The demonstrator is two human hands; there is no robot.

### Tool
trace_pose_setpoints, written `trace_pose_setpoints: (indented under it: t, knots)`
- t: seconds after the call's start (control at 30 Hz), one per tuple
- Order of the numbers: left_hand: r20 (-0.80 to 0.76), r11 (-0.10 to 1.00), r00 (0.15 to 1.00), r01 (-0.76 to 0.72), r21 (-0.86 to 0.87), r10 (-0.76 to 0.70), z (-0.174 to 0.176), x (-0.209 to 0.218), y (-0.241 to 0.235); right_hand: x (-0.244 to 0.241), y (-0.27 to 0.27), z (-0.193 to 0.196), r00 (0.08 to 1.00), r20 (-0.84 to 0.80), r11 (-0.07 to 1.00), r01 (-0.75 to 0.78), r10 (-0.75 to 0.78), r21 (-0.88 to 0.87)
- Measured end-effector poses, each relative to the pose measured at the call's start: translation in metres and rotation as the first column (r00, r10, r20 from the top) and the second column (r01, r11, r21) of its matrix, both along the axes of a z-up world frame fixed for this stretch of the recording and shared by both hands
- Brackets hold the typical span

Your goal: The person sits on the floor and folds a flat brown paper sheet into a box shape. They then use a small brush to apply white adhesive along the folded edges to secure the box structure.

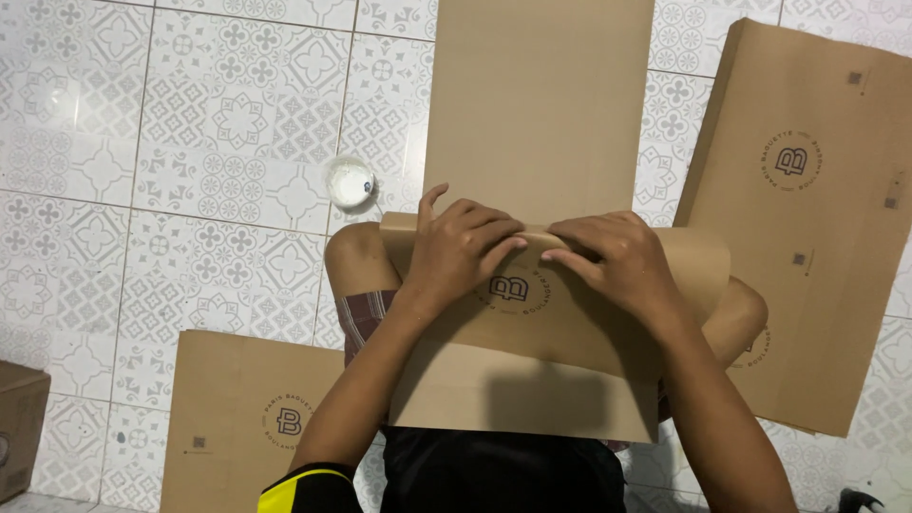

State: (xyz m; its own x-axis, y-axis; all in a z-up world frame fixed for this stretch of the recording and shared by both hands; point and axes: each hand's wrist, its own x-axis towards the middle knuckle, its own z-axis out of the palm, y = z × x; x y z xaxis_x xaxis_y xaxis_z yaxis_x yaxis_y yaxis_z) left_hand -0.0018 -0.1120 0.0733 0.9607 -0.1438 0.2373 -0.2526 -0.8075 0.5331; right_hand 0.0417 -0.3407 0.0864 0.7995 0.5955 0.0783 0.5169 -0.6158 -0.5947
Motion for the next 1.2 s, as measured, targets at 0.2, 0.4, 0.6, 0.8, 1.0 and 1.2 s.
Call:
trace_pose_setpoints:
  t: [0.2, 0.4, 0.6, 0.8, 1.0, 1.2]
  knots:
    - [0.074, 0.999, 0.997, 0.025, -0.023, -0.023, -0.011, -0.001, -0.012, -0.005, 0.003, 0.007, 1.000, 0.030, 1.000, 0.010, -0.009, -0.006]
    - [0.050, 0.999, 0.999, 0.019, -0.028, -0.018, -0.005, -0.002, -0.014, -0.003, -0.013, -0.006, 0.999, 0.032, 0.998, 0.041, -0.039, -0.050]
    - [0.064, 0.998, 0.997, 0.045, -0.038, -0.042, -0.008, -0.001, -0.020, -0.005, -0.014, 0.001, 0.998, 0.059, 0.999, 0.029, -0.027, -0.029]
    - [0.044, 0.997, 0.996, 0.074, -0.026, -0.073, -0.003, -0.001, -0.024, -0.005, -0.026, -0.015, 0.997, 0.061, 0.998, 0.043, -0.040, -0.052]
    - [0.032, 0.996, 0.996, 0.087, -0.018, -0.086, -0.012, 0.001, -0.031, -0.005, -0.031, -0.006, 0.996, 0.085, 0.999, 0.034, -0.032, -0.027]
    - [0.035, 0.995, 0.996, 0.085, -0.052, -0.083, -0.005, 0.001, -0.035, -0.005, -0.048, -0.014, 0.995, 0.065, 0.997, 0.073, -0.071, -0.033]
